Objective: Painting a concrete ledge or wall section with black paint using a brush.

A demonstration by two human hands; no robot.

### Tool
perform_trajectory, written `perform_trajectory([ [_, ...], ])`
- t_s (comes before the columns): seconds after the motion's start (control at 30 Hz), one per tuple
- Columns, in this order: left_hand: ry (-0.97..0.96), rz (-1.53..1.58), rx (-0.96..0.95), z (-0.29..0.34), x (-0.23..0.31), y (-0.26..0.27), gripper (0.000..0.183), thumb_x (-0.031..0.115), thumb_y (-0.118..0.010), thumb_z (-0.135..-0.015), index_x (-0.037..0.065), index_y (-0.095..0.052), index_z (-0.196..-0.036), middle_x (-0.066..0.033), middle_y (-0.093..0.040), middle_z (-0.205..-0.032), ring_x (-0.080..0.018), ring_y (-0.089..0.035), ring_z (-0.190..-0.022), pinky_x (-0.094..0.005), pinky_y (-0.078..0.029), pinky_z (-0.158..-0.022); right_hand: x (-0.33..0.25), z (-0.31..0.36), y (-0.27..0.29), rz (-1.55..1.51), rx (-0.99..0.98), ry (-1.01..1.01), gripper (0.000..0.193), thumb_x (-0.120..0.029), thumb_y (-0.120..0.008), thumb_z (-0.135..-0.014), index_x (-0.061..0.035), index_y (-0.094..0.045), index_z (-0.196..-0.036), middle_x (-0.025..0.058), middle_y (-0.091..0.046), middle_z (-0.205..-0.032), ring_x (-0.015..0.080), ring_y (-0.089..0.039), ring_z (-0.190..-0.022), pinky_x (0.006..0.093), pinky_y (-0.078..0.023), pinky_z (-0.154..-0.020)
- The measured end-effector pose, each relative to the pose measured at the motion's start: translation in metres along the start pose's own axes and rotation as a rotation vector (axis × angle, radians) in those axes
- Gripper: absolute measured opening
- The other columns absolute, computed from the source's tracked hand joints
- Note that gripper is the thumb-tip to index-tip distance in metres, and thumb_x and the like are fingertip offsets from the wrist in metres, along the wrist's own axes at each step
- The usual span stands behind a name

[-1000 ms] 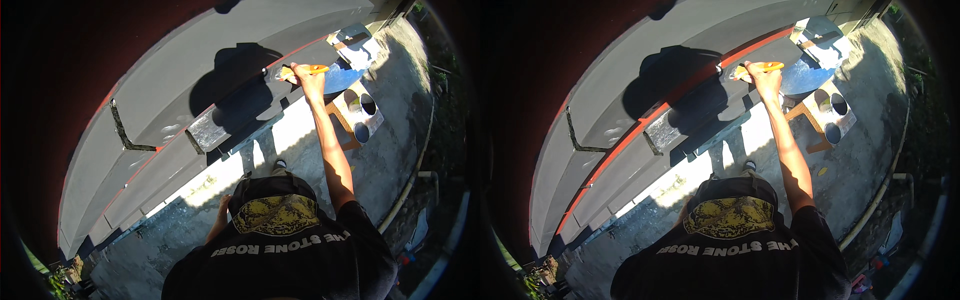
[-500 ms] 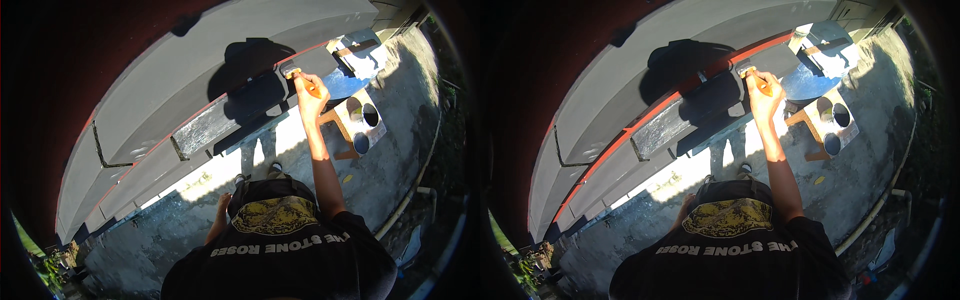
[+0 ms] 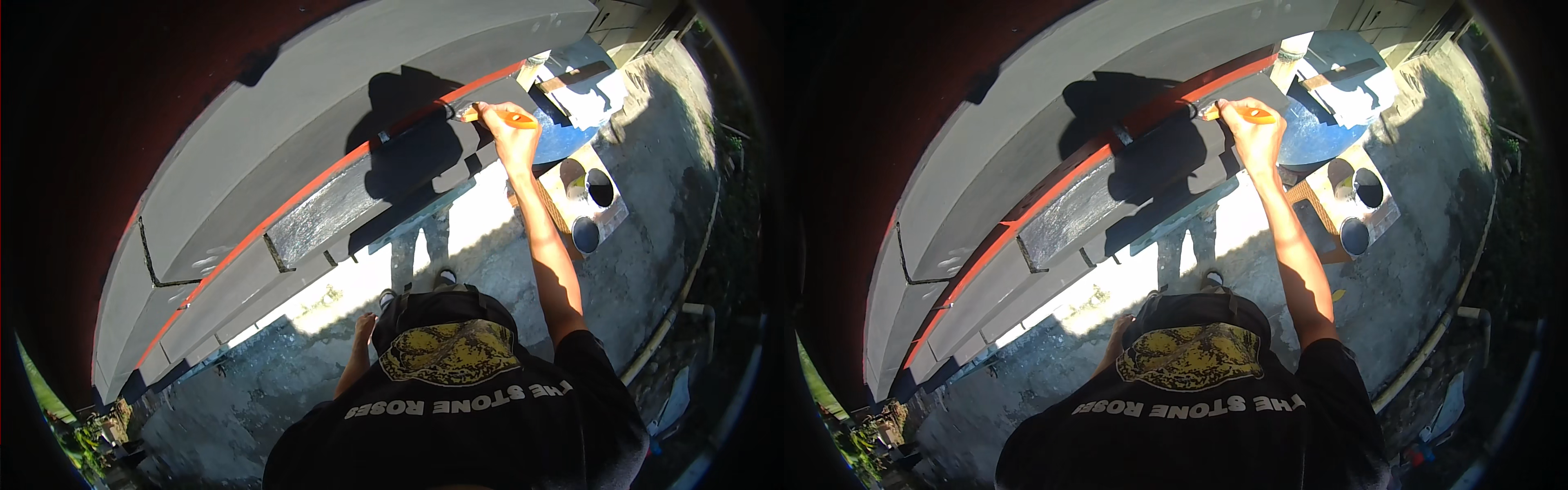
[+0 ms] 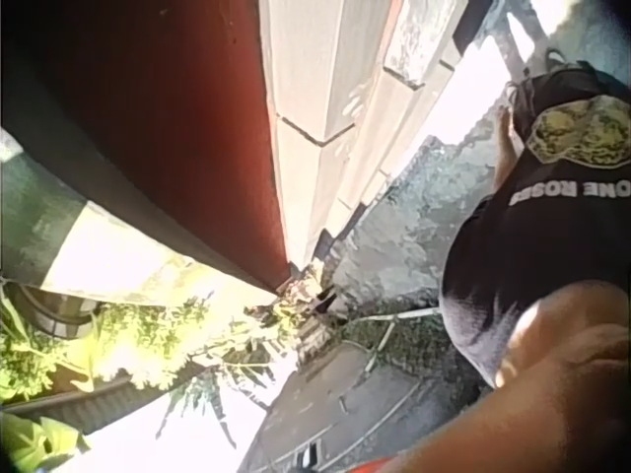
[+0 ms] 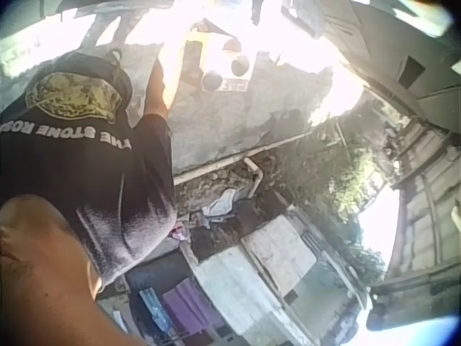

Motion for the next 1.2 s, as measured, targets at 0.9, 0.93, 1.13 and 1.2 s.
perform_trajectory([
  [0.9, -0.023, 0.046, 0.006, -0.014, -0.023, 0.059, 0.03, 0.025, -0.06, -0.087, 0.006, -0.075, -0.105, -0.01, -0.074, -0.091, -0.0248, -0.069, -0.087, -0.0386, -0.052, -0.076, 0.048, -0.038, 0.042, 0.181, 0.287, 0.166, 0.032, -0.029, -0.078, -0.087, 0.0029, -0.075, -0.086, 0.0081, -0.072, -0.073, 0.0126, -0.064, -0.065, 0.0298, -0.051, -0.065],
  [0.93, -0.02, 0.051, 0.012, -0.015, -0.025, 0.063, 0.03, 0.025, -0.06, -0.087, 0.006, -0.075, -0.105, -0.01, -0.074, -0.091, -0.0248, -0.069, -0.087, -0.0386, -0.052, -0.076, 0.029, -0.014, 0.02, 0.167, 0.296, 0.222, 0.03, -0.027, -0.077, -0.087, 0.0029, -0.075, -0.087, 0.0095, -0.073, -0.075, 0.0133, -0.065, -0.066, 0.0302, -0.052, -0.066],
  [1.13, -0.027, 0.008, -0.027, -0.007, -0.051, 0.086, 0.03, 0.025, -0.06, -0.088, 0.006, -0.075, -0.106, -0.0099, -0.074, -0.091, -0.0246, -0.069, -0.087, -0.0386, -0.052, -0.075, -0.037, 0.099, -0.061, -0.168, -0.273, -0.017, 0.013, -0.008, -0.073, -0.089, 0.0052, -0.074, -0.089, 0.0072, -0.073, -0.079, 0.0103, -0.069, -0.074, 0.0233, -0.054, -0.071],
  [1.2, -0.028, -0.006, -0.036, -0.021, -0.043, 0.095, 0.03, 0.025, -0.06, -0.088, 0.006, -0.075, -0.106, -0.0098, -0.074, -0.091, -0.0246, -0.069, -0.087, -0.0386, -0.052, -0.075, -0.058, 0.105, -0.064, -0.162, -0.235, -0.019, 0.016, -0.01, -0.073, -0.09, 0.0055, -0.073, -0.09, 0.0075, -0.073, -0.08, 0.0103, -0.069, -0.073, 0.0235, -0.054, -0.071],
])
Point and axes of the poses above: each hand's wrist, its own z-axis away from the middle knuckle, its own y-axis out of the back of the hand, x = y × z, the point moved 5 cm from there along -z, towards the middle knuckle
